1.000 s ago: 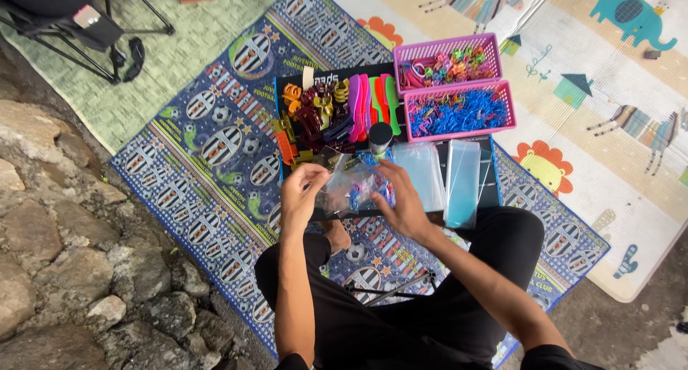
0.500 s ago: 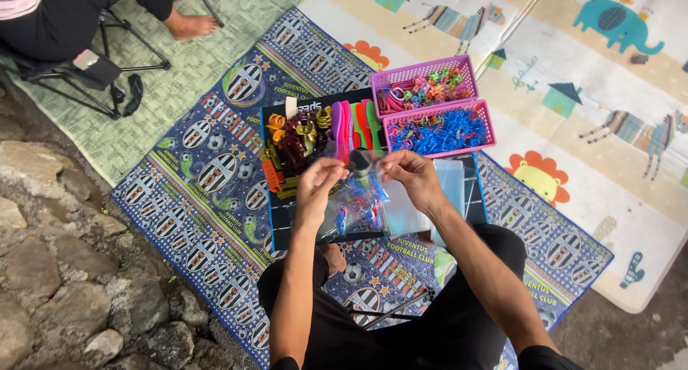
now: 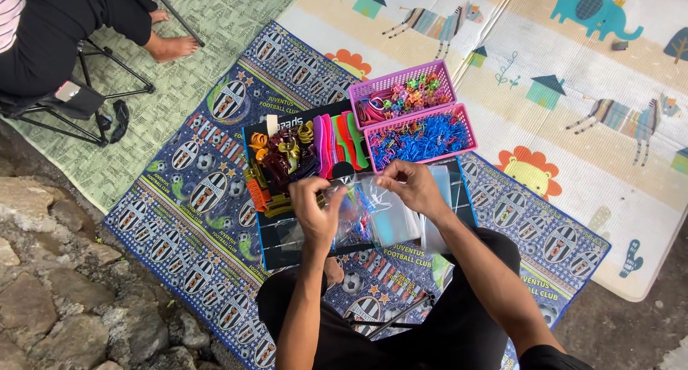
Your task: The person sorts various hair accessories, including clips and elastic bands, into plastic containers and small zip-lock bags by hand while sitting on a mat.
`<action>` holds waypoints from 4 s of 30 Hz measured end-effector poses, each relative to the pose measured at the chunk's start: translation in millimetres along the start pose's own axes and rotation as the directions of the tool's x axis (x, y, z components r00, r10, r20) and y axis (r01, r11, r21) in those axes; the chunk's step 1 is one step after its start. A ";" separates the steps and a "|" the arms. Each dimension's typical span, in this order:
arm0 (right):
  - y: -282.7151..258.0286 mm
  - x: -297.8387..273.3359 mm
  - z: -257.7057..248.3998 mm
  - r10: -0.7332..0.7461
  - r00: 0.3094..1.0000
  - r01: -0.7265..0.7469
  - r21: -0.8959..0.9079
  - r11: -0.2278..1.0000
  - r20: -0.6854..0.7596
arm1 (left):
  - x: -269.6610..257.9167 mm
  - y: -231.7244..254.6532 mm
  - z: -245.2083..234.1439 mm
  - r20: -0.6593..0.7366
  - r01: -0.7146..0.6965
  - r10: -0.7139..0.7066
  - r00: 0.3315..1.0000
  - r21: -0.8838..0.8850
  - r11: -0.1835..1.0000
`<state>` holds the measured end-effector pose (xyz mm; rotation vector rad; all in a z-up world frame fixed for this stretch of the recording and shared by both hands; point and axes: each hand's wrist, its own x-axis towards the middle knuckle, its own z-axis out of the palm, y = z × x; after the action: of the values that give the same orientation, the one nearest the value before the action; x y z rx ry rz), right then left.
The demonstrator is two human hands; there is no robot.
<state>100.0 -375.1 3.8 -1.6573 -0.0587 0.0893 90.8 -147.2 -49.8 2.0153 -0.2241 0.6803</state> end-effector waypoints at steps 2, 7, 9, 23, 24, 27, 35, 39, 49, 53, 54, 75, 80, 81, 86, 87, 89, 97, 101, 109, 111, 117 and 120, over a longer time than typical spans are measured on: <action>1.0 1.2 -0.1 -0.016 1.000 0.016 -0.037 0.999 0.011 | -5.5 5.5 8.3 -0.001 -0.233 0.234 0.972 0.115 0.966; -0.3 3.3 -2.1 0.015 0.997 -0.016 0.012 1.000 0.075 | 1.8 55.8 10.8 0.292 -0.412 0.367 0.883 0.109 0.905; 9.2 1.7 -4.5 0.025 0.996 -0.026 0.019 0.999 0.087 | -1.3 52.4 15.5 0.317 -0.392 0.344 0.884 0.098 0.915; -28.7 -2.3 -5.5 -0.090 0.967 0.089 0.018 0.996 0.236 | 8.1 50.8 18.2 0.296 -0.222 0.188 0.937 0.088 0.971; -24.1 -3.0 -4.7 -0.114 0.969 0.118 -0.003 0.993 0.218 | 7.0 48.6 19.1 0.298 -0.214 0.179 0.938 0.091 0.972; 0.7 -2.7 -4.2 -0.158 0.970 0.167 -0.036 0.985 0.185 | 6.4 49.9 20.7 0.306 -0.204 0.168 0.937 0.089 0.975; -21.0 -1.8 -3.2 -0.203 0.963 0.215 -0.053 0.975 0.178 | 11.2 49.0 19.5 0.362 -0.158 0.149 0.920 -0.005 0.987; -1.6 -4.4 -6.5 -0.157 0.982 0.165 -0.063 0.984 0.109 | 13.9 51.0 17.3 0.326 -0.181 0.147 0.934 0.079 0.980; -21.9 -5.8 0.4 -0.191 0.968 0.202 -0.052 0.978 0.163 | 13.6 61.5 21.8 0.293 -0.164 0.151 0.944 0.019 0.986; -3.9 -7.9 -1.2 -0.165 0.977 0.183 -0.139 0.973 0.135 | 11.0 61.9 23.3 0.299 -0.189 0.160 0.941 0.070 0.979; -2.4 -6.9 -2.2 -0.216 0.967 0.236 -0.155 0.959 0.135 | 12.8 63.1 23.2 0.279 -0.198 0.174 0.944 0.061 0.978; -6.4 -10.8 -4.5 -0.568 0.819 0.528 -0.490 0.693 0.081 | 0.8 48.5 33.6 0.196 -0.265 0.249 0.948 0.062 0.962; -8.9 -11.6 -4.1 -0.542 0.817 0.522 -0.650 0.552 0.196 | -3.7 50.5 41.5 0.299 -0.311 0.282 0.912 0.052 0.949; -9.7 -11.3 -6.2 -0.502 0.835 0.525 -0.596 0.608 0.224 | -0.1 53.8 39.1 0.309 -0.343 0.314 0.898 0.042 0.938; -9.9 -8.1 -12.5 -0.456 0.853 0.522 -0.412 0.747 0.254 | 0.9 53.1 38.4 0.345 -0.375 0.354 0.869 -0.006 0.927; -16.3 -8.7 -12.7 -0.410 0.863 0.502 -0.411 0.761 0.295 | 2.1 53.7 38.0 0.348 -0.422 0.391 0.852 0.015 0.906; -17.6 -7.6 -15.4 -0.362 0.869 0.482 -0.410 0.774 0.337 | 2.1 53.1 37.4 0.350 -0.467 0.426 0.834 0.037 0.883; -11.6 -8.6 -25.9 -0.232 0.884 0.346 -0.234 0.908 0.406 | 17.8 73.9 22.9 0.559 -0.411 0.312 0.768 0.058 0.910; -16.2 -4.4 -27.9 -0.226 0.866 0.352 -0.223 0.909 0.445 | 10.8 65.0 27.1 0.629 -0.344 0.253 0.735 0.024 0.939; -20.0 -7.7 -30.6 -0.292 0.841 0.483 -0.390 0.784 0.455 | 13.4 62.4 28.7 0.562 -0.373 0.252 0.788 0.110 0.921; -25.9 -6.9 -29.4 -0.296 0.838 0.484 -0.375 0.791 0.458 | 9.8 58.1 30.6 0.560 -0.352 0.239 0.793 0.101 0.931; -23.4 -2.3 -40.7 -0.322 0.852 0.433 -0.209 0.877 0.414 | 8.4 58.4 32.0 0.529 -0.211 0.147 0.836 0.062 0.976; -16.8 4.8 -56.1 -0.316 0.880 0.357 -0.054 0.933 0.356 | 7.0 58.1 29.7 0.512 -0.025 0.023 0.859 -0.003 1.000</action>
<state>110.3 -428.8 25.2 -1.7104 -0.6288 0.1096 83.3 -201.8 -14.2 2.1681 -0.5627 0.1383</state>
